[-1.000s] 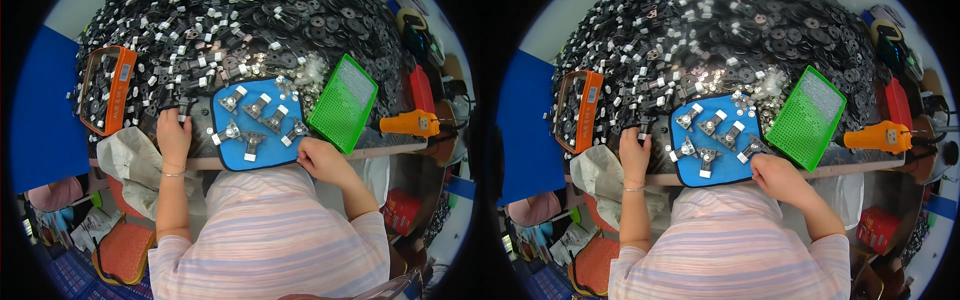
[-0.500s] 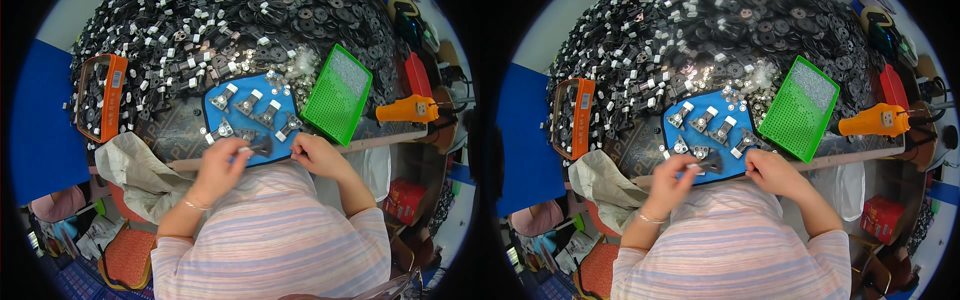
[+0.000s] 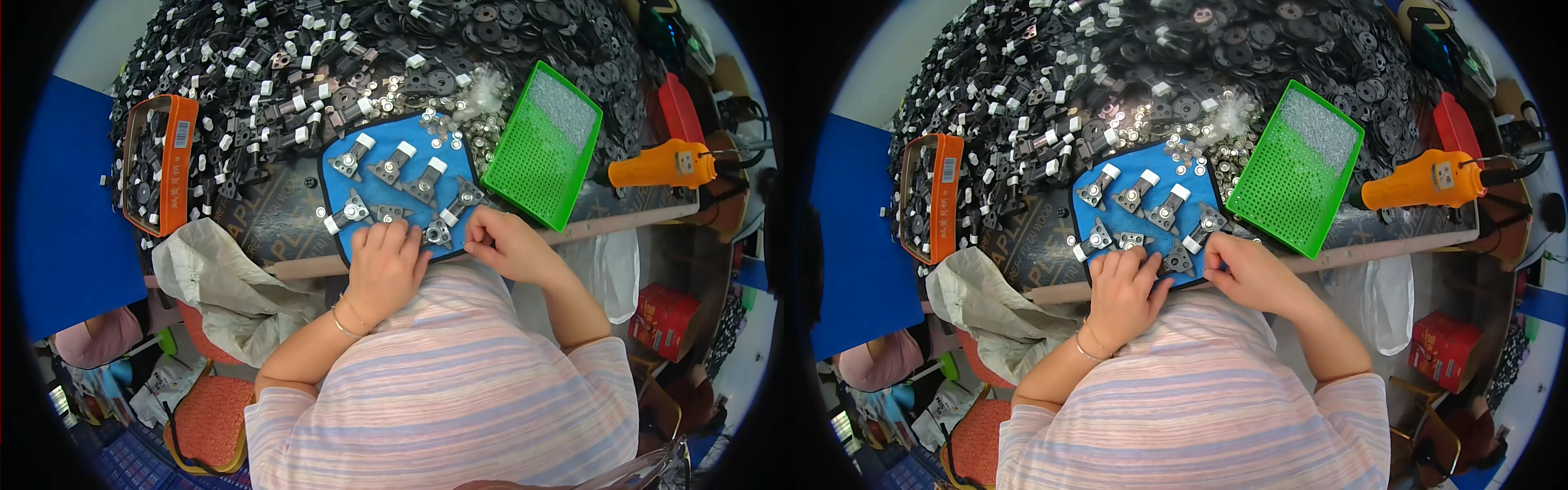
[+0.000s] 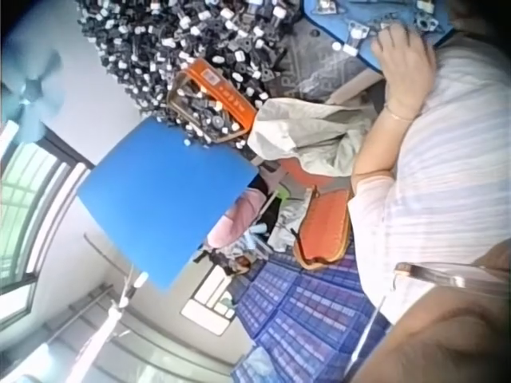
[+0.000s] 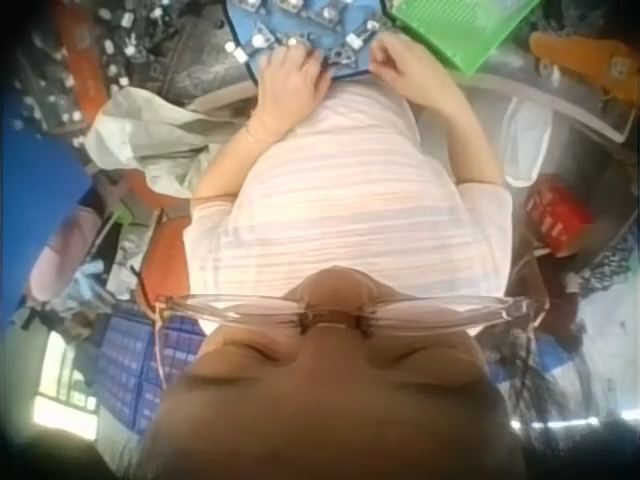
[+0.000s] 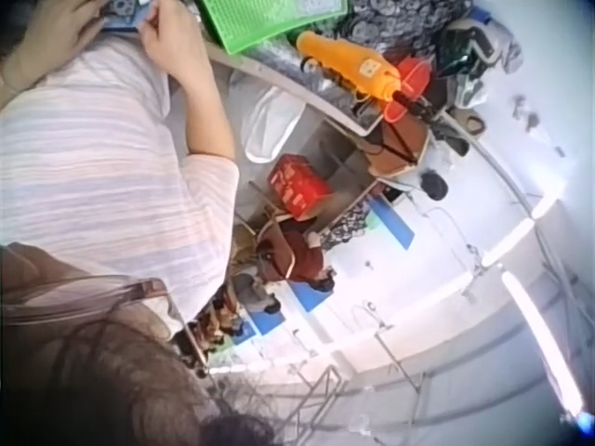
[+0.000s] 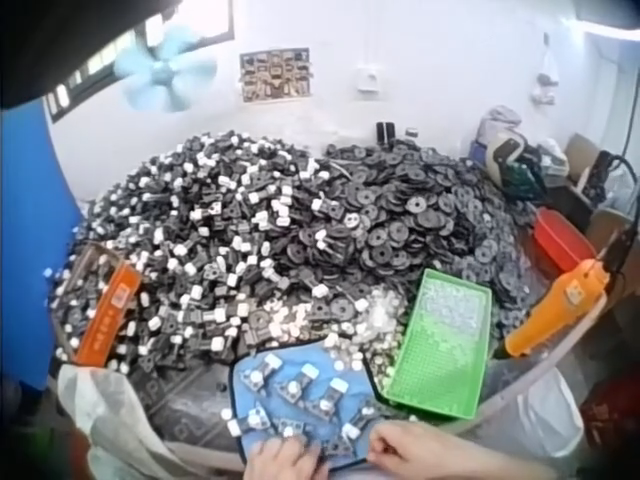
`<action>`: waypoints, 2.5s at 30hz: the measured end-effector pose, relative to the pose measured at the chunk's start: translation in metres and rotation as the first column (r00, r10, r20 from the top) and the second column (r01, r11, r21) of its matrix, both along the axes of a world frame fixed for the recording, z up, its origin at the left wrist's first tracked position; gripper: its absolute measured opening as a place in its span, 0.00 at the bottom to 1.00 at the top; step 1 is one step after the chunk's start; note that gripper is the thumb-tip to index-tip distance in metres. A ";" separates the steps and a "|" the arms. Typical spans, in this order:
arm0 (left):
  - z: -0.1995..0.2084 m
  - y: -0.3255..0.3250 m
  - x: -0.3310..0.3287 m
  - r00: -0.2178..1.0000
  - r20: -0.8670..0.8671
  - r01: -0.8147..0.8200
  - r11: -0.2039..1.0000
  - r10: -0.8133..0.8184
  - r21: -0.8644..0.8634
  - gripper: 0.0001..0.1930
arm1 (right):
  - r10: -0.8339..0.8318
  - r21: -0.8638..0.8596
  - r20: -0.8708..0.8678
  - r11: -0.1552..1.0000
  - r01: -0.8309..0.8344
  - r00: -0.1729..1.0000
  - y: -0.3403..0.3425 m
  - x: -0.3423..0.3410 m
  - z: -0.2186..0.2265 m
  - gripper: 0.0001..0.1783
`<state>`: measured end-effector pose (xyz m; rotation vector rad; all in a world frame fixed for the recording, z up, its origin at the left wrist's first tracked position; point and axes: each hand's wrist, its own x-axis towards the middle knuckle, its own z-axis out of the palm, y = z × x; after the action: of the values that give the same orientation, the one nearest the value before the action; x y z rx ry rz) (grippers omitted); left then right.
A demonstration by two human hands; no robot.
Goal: Assembling small components on a jig using a handheld electric screwdriver.
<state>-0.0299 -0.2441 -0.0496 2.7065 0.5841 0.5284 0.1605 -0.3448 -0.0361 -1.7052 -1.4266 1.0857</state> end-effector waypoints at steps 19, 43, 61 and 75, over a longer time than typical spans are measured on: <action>-0.010 0.001 0.005 0.994 -0.064 -0.087 0.992 0.093 0.094 0.13 | -0.111 -0.058 -0.050 0.992 0.108 0.993 0.023 -0.004 -0.001 0.12; -0.014 0.002 0.002 0.996 -0.046 -0.073 0.995 0.077 0.071 0.15 | 0.003 -0.076 0.223 0.997 0.014 0.975 0.058 -0.019 0.016 0.14; 0.016 0.089 -0.016 0.968 0.160 -0.203 0.978 0.192 0.053 0.12 | -0.018 0.049 0.762 0.998 -0.030 0.648 0.173 0.085 -0.001 0.22; -0.033 0.215 0.072 0.930 -0.191 -0.270 0.937 0.313 0.221 0.10 | -0.085 -0.048 0.176 0.994 0.095 0.981 0.126 0.075 0.019 0.08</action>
<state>0.0422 -0.0291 -0.0829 2.8998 1.0621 0.3672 0.2355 -0.2193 -0.0172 -1.9255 -1.4208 0.9552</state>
